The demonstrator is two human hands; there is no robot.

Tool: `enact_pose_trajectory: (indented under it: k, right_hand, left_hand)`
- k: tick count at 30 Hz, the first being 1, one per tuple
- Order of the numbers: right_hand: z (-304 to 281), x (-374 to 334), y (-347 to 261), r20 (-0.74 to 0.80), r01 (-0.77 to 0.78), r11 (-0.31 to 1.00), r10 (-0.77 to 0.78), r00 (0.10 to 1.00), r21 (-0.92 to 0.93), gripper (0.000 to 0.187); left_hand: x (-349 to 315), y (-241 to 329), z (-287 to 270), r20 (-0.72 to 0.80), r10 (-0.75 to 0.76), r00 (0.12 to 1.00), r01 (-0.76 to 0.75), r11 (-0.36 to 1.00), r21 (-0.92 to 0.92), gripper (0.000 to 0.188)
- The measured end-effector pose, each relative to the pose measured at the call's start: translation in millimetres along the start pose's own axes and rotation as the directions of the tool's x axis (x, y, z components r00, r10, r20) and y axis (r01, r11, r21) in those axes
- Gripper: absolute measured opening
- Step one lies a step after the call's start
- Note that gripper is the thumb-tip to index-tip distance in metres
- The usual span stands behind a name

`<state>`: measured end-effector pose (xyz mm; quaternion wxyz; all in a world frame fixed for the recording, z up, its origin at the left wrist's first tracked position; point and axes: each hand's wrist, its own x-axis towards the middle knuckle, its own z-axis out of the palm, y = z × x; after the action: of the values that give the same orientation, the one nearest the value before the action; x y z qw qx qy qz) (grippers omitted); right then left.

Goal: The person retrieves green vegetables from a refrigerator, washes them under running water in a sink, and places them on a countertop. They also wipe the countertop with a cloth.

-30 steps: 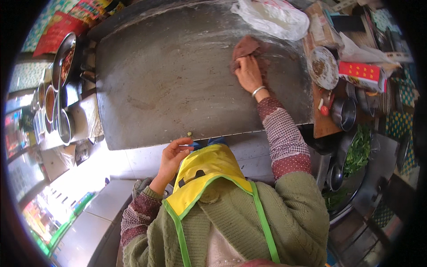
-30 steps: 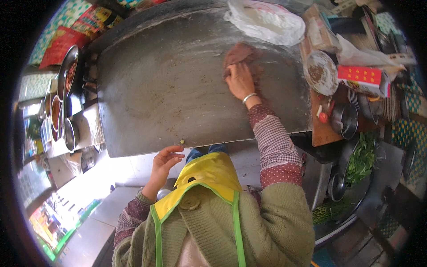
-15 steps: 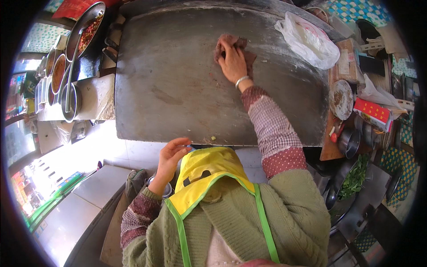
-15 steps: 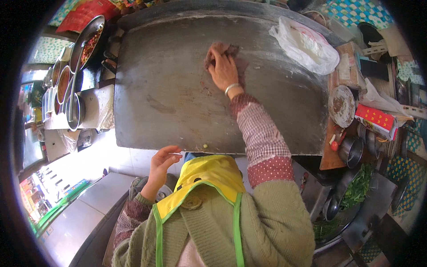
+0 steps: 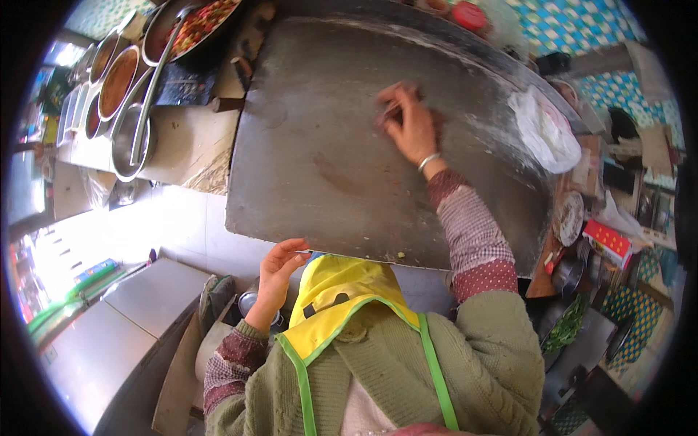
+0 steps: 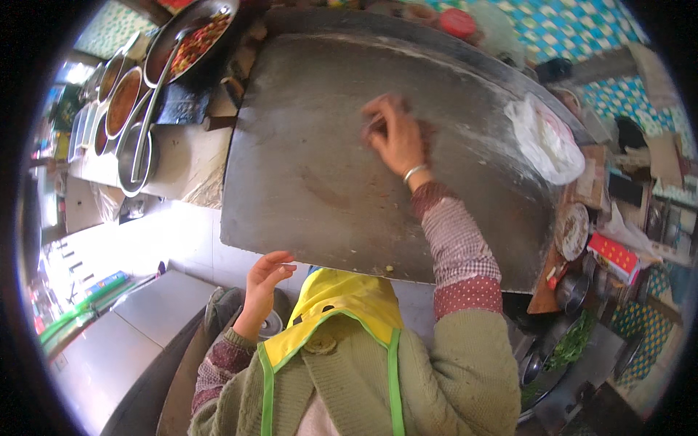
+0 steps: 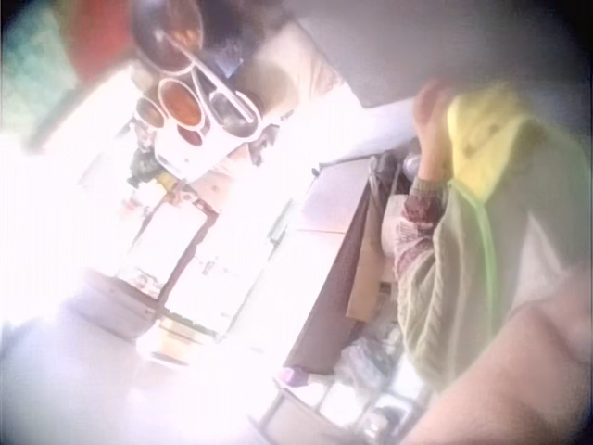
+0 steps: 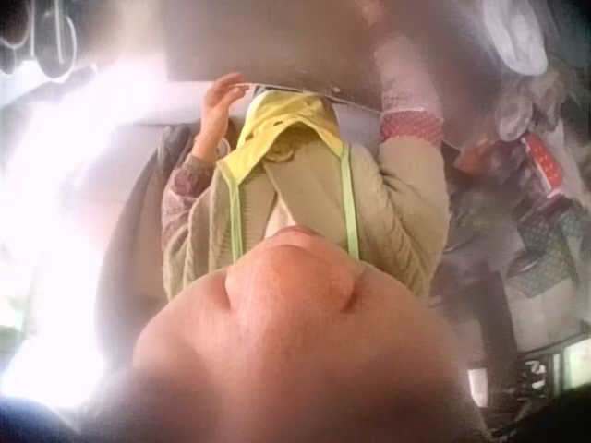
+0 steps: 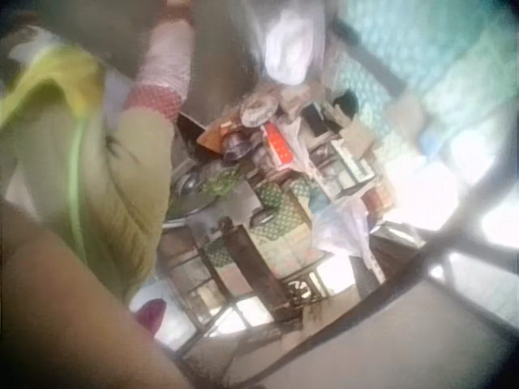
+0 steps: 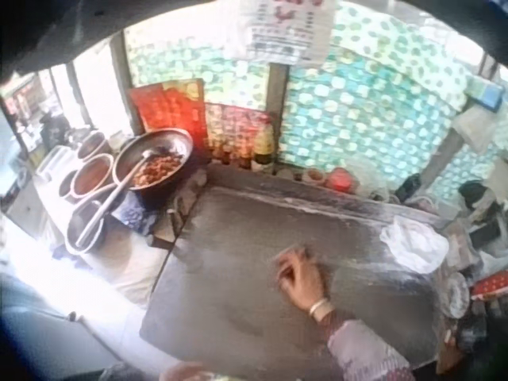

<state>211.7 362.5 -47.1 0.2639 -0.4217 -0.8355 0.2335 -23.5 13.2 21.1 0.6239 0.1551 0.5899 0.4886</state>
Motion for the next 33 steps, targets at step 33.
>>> enact_pose_trajectory:
  k: [33]
  right_hand:
    - [-127,-65,-25,-0.029,0.036,0.970,-0.044,0.999,-0.240,0.038]
  left_hand:
    - [47,29,-8,0.061,0.113,0.992,-0.120,0.985,0.124,0.031]
